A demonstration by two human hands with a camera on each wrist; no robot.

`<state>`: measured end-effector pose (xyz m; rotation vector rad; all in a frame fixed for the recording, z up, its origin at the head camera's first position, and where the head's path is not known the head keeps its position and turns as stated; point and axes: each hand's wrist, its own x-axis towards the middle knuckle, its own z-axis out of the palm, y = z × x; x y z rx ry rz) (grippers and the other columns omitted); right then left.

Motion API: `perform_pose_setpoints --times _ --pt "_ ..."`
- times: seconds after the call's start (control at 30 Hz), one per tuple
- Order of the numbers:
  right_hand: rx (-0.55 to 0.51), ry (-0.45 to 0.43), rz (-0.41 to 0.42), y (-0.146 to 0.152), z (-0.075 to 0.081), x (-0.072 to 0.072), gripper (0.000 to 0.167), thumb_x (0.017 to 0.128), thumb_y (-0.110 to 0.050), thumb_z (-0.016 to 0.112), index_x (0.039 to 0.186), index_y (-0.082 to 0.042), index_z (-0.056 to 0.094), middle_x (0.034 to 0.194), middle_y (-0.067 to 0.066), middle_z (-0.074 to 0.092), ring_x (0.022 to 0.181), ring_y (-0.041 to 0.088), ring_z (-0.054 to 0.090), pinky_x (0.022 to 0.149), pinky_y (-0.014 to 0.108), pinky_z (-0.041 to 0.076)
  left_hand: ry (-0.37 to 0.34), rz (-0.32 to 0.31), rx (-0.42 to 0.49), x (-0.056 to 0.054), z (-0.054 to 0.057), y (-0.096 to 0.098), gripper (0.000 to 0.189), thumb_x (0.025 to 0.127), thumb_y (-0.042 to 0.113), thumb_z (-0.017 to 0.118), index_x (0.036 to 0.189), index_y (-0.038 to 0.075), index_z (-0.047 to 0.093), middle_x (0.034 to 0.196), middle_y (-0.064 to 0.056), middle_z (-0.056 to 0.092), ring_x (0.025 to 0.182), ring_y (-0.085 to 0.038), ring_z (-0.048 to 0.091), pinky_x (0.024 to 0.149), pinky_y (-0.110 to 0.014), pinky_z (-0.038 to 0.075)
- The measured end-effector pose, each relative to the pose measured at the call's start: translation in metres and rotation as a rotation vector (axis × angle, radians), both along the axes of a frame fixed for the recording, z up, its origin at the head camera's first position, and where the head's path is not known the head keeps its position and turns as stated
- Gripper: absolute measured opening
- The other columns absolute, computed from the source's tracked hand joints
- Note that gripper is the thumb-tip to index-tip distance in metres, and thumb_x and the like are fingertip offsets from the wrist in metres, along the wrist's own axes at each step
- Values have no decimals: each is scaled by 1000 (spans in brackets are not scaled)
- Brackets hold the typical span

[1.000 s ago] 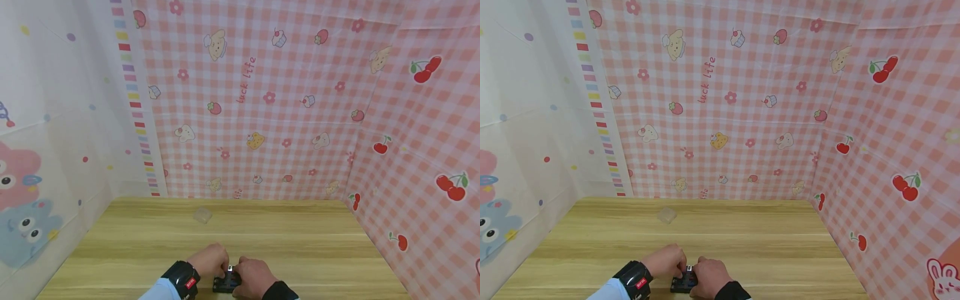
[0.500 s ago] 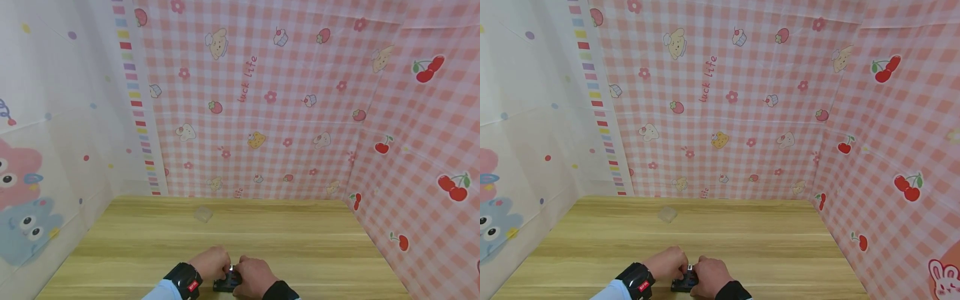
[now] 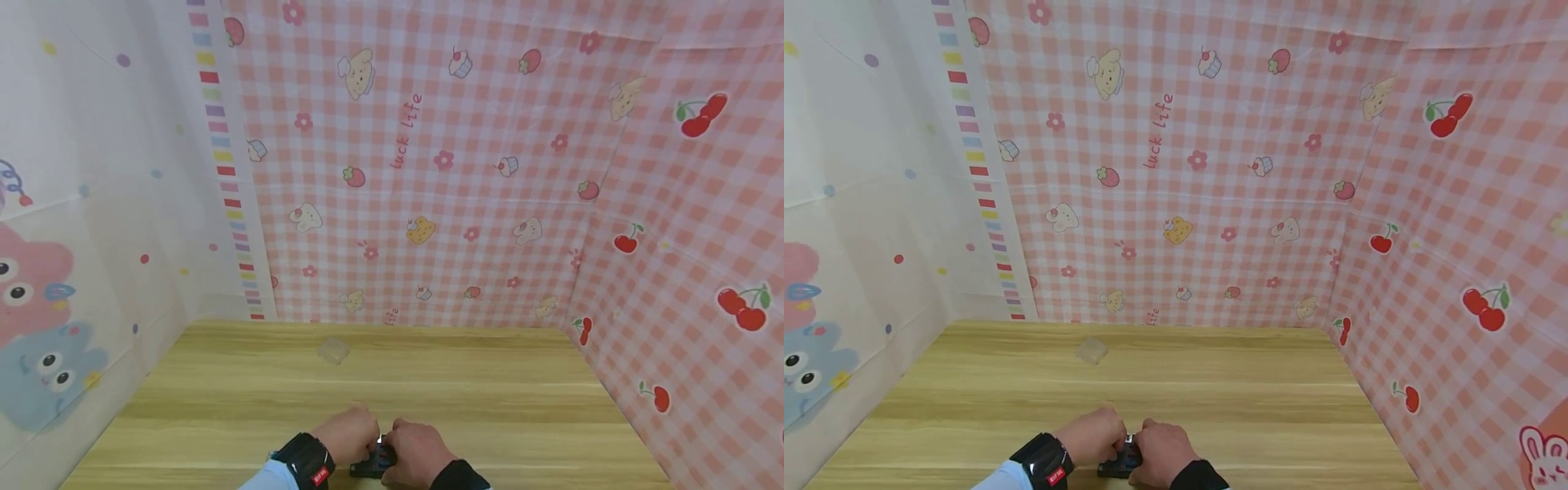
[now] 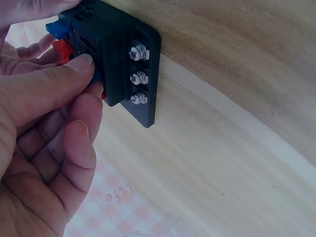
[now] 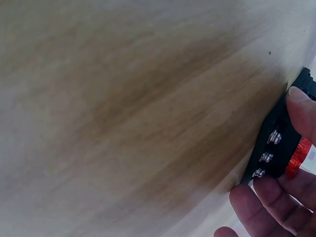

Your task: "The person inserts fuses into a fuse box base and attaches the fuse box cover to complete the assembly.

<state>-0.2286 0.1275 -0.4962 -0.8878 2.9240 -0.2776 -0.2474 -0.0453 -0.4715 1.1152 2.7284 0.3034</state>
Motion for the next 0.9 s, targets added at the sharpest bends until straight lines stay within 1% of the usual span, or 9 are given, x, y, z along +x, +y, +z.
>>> perform_pose_setpoints --times 0.1,0.2,0.37,0.43,0.6,0.77,0.9 --pt "-2 17 5 0 0 1 31 66 -37 89 90 -22 75 74 -11 46 58 7 46 56 24 40 26 -13 -17 1 0 1 18 74 -1 80 69 14 73 57 14 55 54 -1 46 56 -18 40" --pt "0 26 10 0 1 2 31 66 -38 89 89 -22 75 74 -11 46 58 7 46 56 24 40 43 -13 -42 2 2 2 17 75 1 79 68 15 73 56 14 54 54 -1 45 56 -18 39" --pt "0 0 9 0 1 1 31 67 -38 89 91 -22 76 74 -11 46 59 7 46 57 24 41 100 -30 -100 4 5 5 17 79 6 79 68 16 71 56 14 51 53 -3 42 55 -19 38" --pt "-3 3 12 0 0 0 32 67 -37 89 92 -22 76 74 -11 47 59 6 46 57 24 41 124 -39 -111 3 5 5 18 79 7 79 68 16 70 56 14 49 53 -3 40 54 -19 36" --pt "-9 50 32 1 -2 -1 32 67 -38 88 91 -21 76 74 -11 47 58 6 45 56 24 40 122 -50 -102 1 3 6 18 80 5 78 69 16 70 56 14 47 53 -3 37 53 -19 34" --pt "0 62 45 1 -1 0 33 67 -40 88 90 -20 75 74 -11 47 58 6 45 56 24 40 107 -58 -107 0 1 5 18 80 4 78 69 17 70 56 14 48 52 -2 39 53 -18 34" --pt "15 61 34 0 0 1 32 67 -40 88 90 -22 75 75 -11 48 59 6 46 56 24 40 98 -64 -89 0 1 3 16 79 6 80 69 16 71 57 14 52 53 -1 42 54 -17 37"
